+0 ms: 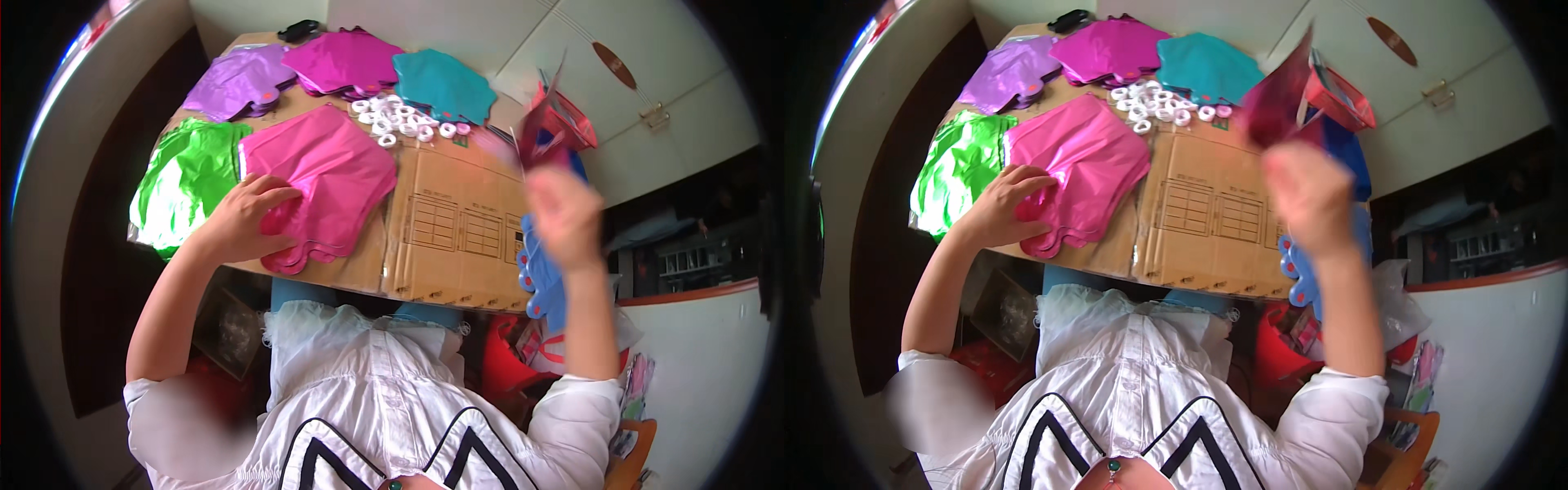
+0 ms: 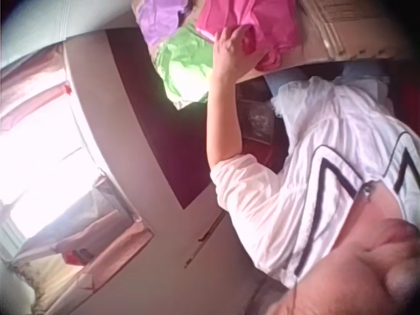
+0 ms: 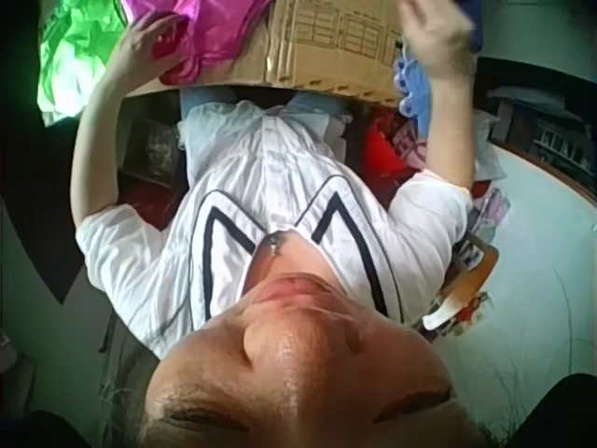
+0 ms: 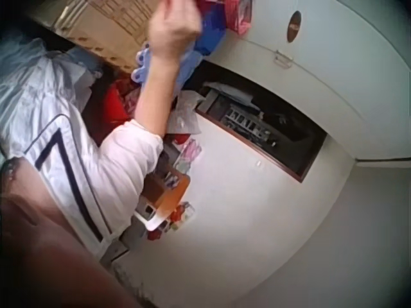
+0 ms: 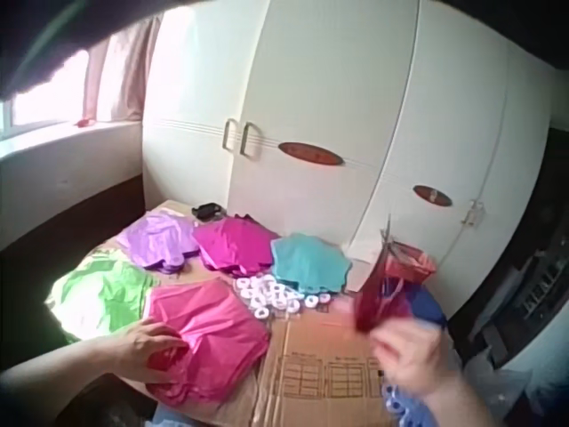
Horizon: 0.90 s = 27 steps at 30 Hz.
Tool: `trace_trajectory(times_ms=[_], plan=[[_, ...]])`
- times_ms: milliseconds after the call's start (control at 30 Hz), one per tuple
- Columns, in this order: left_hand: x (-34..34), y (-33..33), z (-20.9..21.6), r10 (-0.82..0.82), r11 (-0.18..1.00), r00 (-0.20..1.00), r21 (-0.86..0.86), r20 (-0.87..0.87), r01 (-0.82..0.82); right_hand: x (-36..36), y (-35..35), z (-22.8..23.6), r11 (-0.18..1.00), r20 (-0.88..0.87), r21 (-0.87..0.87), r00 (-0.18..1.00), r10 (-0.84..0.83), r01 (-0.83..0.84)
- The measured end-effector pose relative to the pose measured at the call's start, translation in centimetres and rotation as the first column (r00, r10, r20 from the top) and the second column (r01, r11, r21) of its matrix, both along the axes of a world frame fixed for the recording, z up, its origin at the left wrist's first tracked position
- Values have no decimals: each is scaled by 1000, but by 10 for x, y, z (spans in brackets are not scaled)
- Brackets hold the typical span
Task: Inspecting and arranging colorful plastic or foil sheets on a work surface.
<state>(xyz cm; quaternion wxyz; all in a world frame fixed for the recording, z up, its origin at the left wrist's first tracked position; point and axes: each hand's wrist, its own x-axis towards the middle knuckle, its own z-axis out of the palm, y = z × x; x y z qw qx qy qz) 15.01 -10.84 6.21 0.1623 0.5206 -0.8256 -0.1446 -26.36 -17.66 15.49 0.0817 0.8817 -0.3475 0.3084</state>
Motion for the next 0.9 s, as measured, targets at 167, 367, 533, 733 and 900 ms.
trace_trajectory(times_ms=[167,367,533,733,900], plan=[[-6,-2,4,9,998,1000,55,-9,-8,-2,46,-101,962,-172,213,963,208,-170],[-7,-3,8,25,998,999,65,-33,-23,6,58,-102,874,-57,421,955,293,-243],[-6,-5,5,39,999,996,34,-75,-37,5,44,-110,856,11,472,972,235,-212],[-14,1,14,87,995,991,-39,-98,-91,7,39,-128,918,-14,350,979,202,-185],[-25,12,21,96,984,992,-140,-79,-107,17,36,-118,971,-70,233,995,70,-52]])
